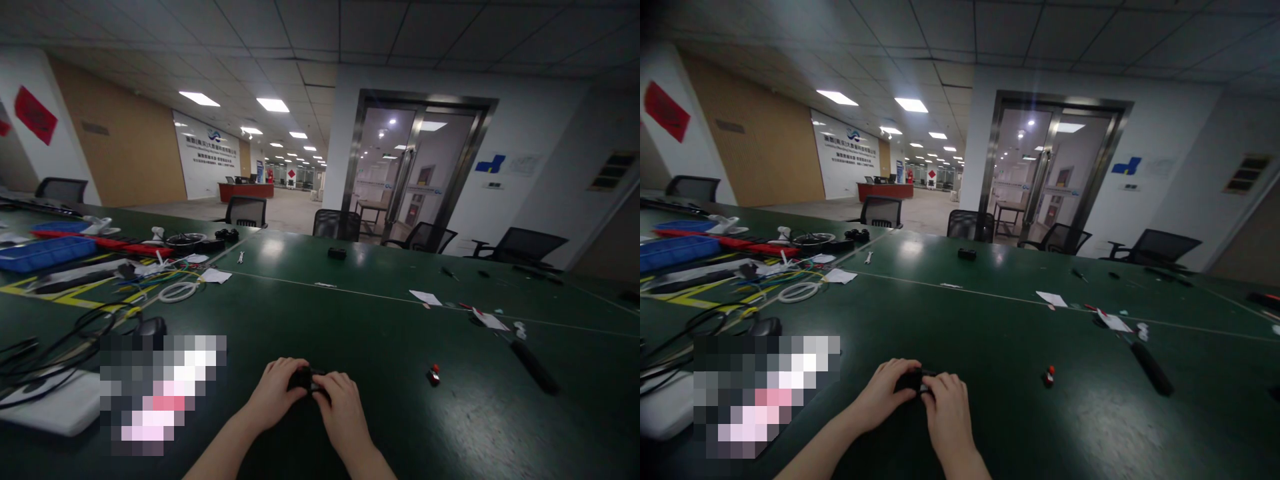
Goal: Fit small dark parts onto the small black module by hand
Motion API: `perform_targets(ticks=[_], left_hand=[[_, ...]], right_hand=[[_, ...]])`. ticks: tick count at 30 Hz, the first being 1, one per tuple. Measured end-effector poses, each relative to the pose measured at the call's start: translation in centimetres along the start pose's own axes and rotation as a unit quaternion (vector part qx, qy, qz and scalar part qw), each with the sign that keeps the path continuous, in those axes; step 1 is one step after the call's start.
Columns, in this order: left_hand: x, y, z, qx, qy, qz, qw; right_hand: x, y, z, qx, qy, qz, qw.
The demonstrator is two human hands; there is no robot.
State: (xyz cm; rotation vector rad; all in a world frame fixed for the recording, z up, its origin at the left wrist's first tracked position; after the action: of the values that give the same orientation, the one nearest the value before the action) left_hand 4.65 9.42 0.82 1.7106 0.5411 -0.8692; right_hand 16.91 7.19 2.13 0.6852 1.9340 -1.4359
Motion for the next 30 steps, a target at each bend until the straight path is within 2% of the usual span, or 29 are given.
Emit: perform_targets(ticks=[4,12,22,30], left_hand=[[0.0,0.0,0.0,0.004,-0.001,0.004,1.000],[-0.1,0.3,0.1,-0.004,-0.011,-0.001,1.000],[0.1,-0.1,-0.1,-0.002,-0.007,-0.009,1.000],[-0.1,0.5,0.2,-0.005,-0.014,-0.005,1.000]], right_hand=[[0.0,0.3,-0.2,0.012,-0.007,-0.003,1.000],[-0.8,1.4,0.0,0.048,0.025,-0.033,0.998],[-0.2,2.4,-0.4,0.097,-0.004,-0.031,0.995],[-0.4,2.6,-0.1,0.083,0.009,-0.042,0.996]])
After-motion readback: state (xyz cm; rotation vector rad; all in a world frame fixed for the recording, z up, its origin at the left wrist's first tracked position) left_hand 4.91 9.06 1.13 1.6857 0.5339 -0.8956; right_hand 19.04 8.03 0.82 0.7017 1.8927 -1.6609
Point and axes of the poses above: each hand's wrist, its own z-axis away from the middle knuckle, its own x-axis out of the palm, y = z × x, the point moved 10 cm from there along -z, towards the middle knuckle, and after that the axes turned 2 degrees about y, right-handed, at the moved point
